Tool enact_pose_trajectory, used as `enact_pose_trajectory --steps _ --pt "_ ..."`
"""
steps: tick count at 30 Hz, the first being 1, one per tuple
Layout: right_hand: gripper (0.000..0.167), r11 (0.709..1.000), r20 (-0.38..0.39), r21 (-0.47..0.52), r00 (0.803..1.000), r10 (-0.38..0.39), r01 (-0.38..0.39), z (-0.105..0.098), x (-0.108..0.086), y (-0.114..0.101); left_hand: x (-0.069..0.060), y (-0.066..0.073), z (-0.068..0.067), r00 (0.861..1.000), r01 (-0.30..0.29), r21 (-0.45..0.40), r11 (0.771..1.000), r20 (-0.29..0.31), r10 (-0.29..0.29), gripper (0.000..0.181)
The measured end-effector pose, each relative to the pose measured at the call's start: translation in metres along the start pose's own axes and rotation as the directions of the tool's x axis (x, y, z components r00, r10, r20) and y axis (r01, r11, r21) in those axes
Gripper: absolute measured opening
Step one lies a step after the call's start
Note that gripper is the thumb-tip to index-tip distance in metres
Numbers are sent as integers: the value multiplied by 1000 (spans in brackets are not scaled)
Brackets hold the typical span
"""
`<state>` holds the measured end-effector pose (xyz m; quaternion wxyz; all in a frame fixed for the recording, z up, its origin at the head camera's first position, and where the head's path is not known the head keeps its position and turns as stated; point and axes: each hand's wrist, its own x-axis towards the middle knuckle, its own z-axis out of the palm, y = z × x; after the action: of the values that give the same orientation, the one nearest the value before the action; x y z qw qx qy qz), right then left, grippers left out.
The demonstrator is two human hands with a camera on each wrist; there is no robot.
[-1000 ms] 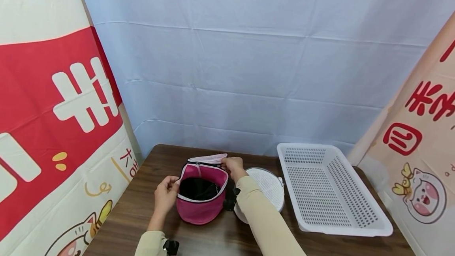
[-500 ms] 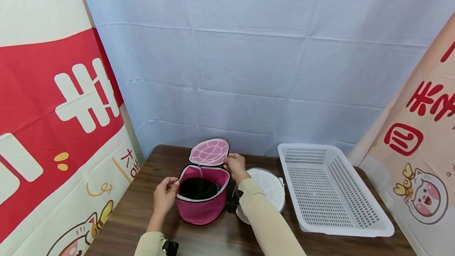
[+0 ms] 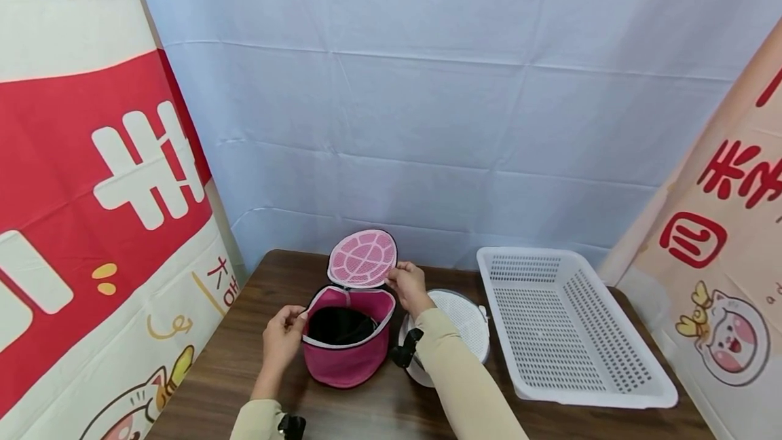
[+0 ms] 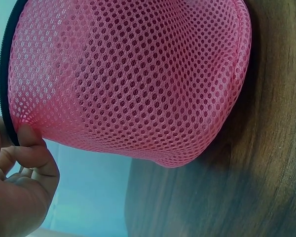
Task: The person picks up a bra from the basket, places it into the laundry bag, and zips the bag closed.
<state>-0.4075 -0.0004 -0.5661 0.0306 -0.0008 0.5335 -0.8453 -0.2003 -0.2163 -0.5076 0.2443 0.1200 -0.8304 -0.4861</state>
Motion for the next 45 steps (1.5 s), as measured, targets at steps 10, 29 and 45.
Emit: enact_pose_trajectory --steps 10,29,45 --pt "15 997 1 -49 998 61 -61 34 -69 -77 -1 -2 0 1000 -2 5 1000 -2 2 3" --pt "18 975 -68 -199 991 -118 102 37 -75 -76 -3 0 0 998 61 -17 998 21 -61 11" --pt "7 967 -81 -215 984 -158 137 42 -87 -82 -2 -3 -1 994 107 -58 993 40 -105 19"
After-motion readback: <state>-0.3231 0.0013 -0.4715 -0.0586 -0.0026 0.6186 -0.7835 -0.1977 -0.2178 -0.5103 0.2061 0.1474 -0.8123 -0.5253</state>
